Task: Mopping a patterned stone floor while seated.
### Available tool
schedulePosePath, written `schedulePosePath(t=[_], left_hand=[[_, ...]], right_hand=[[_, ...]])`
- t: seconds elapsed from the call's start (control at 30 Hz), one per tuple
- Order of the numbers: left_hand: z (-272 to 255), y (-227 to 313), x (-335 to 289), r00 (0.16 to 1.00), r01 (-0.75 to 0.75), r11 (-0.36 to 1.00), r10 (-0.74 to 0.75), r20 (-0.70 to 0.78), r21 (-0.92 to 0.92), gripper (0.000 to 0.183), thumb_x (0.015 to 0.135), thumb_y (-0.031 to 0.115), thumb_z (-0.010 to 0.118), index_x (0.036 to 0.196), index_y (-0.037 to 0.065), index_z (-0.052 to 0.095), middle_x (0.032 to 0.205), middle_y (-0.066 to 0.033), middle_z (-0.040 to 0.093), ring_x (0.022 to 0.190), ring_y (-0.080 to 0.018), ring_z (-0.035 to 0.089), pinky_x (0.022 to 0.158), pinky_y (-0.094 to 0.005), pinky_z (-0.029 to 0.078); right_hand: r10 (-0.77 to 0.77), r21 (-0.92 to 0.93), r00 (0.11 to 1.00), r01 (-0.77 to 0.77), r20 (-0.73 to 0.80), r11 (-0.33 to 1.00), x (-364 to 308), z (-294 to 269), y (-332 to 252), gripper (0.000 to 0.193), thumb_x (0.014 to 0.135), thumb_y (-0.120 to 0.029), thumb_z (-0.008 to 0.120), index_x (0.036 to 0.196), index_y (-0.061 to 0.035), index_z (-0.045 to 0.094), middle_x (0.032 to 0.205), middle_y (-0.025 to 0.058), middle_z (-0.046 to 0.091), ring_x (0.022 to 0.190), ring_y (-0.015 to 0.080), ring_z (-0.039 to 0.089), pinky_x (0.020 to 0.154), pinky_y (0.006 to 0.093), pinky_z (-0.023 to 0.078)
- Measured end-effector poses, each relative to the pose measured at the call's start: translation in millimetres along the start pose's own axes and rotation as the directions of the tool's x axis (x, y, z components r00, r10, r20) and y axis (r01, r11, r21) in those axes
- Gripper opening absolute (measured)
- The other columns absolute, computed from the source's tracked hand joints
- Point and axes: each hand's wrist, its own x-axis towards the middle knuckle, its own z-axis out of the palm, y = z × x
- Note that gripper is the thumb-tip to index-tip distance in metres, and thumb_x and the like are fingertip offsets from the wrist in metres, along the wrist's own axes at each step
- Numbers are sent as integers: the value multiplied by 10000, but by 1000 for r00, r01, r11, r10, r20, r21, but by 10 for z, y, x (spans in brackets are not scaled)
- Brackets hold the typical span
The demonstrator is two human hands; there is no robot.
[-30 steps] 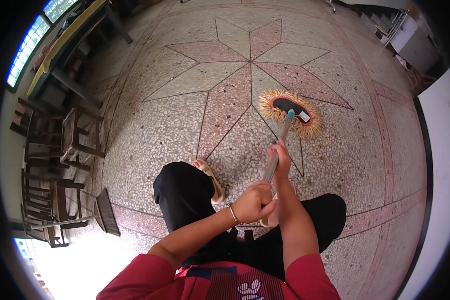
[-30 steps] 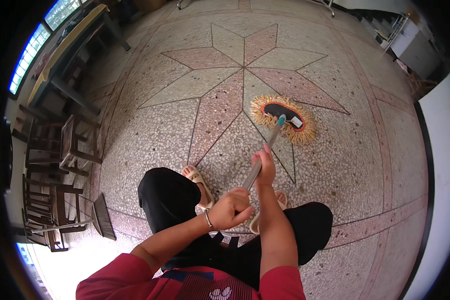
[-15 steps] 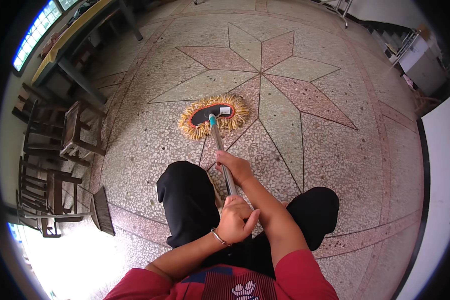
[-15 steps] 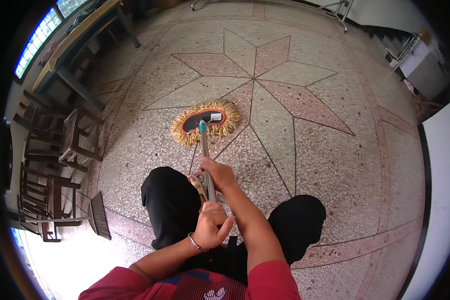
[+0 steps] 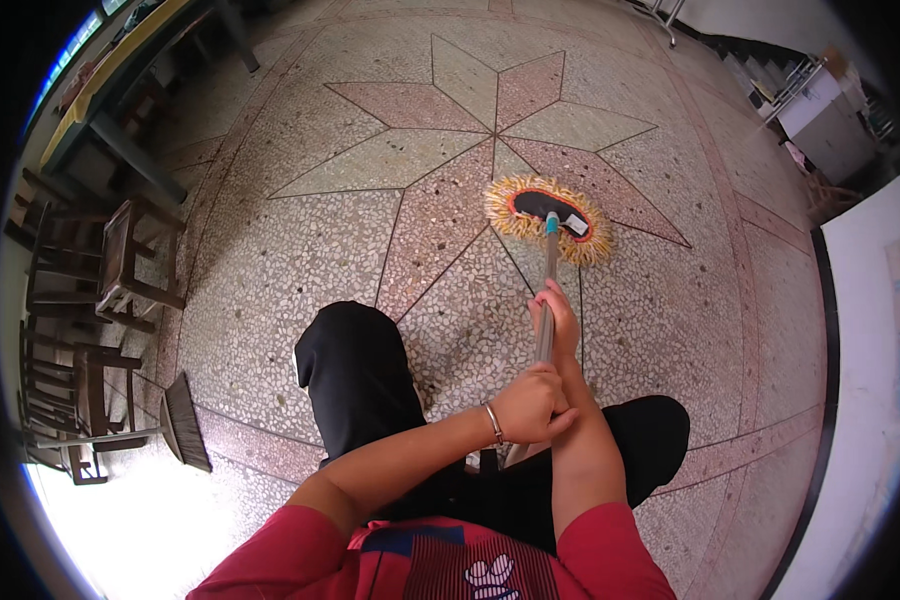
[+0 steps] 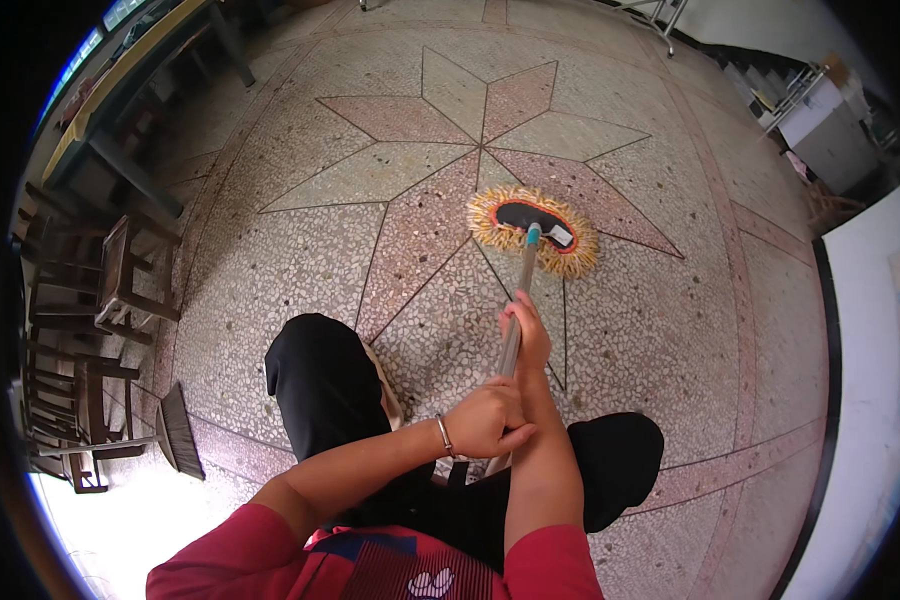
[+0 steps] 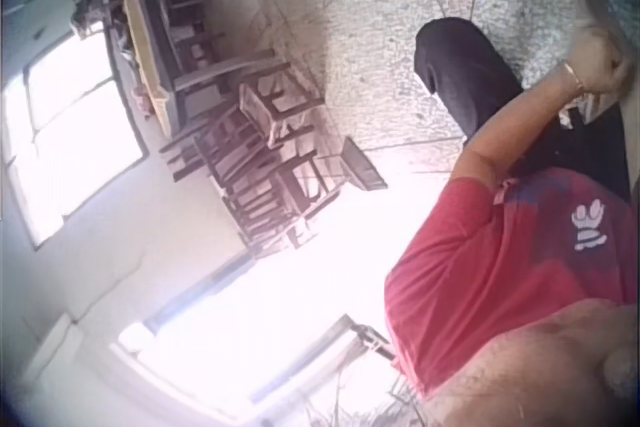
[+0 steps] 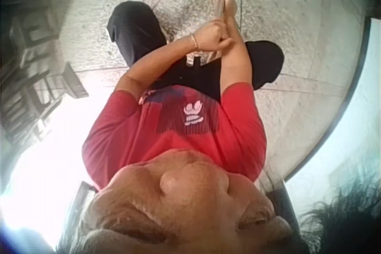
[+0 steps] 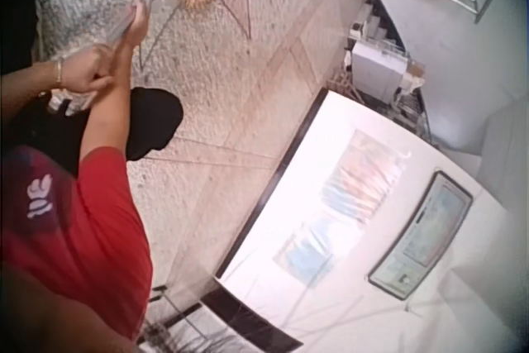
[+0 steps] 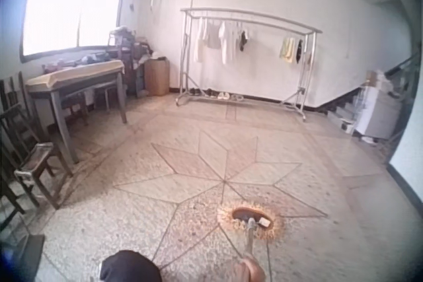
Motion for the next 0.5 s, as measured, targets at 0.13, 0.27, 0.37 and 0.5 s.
schedulePosePath(t=[0.13,0.27,0.37,0.5], left_hand=[[147,-73,-22,998,-67,995,69,16,-73,316,763,148,601,481,48,500,520,-74,493,585,-271,526,776,-360,417],[13,-137,-140,995,-101,971,97,-28,-216,338,753,100,598,466,36,431,509,-100,447,553,-300,479,716,-377,424],[-180,-96,-300,997,-69,965,60,-43,-252,376,755,66,591,465,25,355,508,-112,407,530,-316,427,683,-384,415],[-371,78,-554,989,32,984,-56,-135,-174,347,765,50,588,496,20,370,499,-91,382,530,-298,431,719,-370,421]], right_hand=[[-80,-138,966,47,-245,989,-247,-180,311,126,770,-150,654,823,-74,569,1135,193,564,1004,329,570,767,351,471],[-59,-131,929,11,-366,991,-344,-97,381,127,774,-134,652,833,-64,564,1100,195,573,1064,347,539,800,391,460],[-96,-171,944,43,-316,984,-331,79,208,132,779,-140,651,821,-61,554,1116,195,566,1059,352,539,797,404,460],[-58,-38,992,54,-111,998,-264,388,-146,148,780,-148,655,804,-56,542,1150,208,546,1047,358,541,765,396,467]])
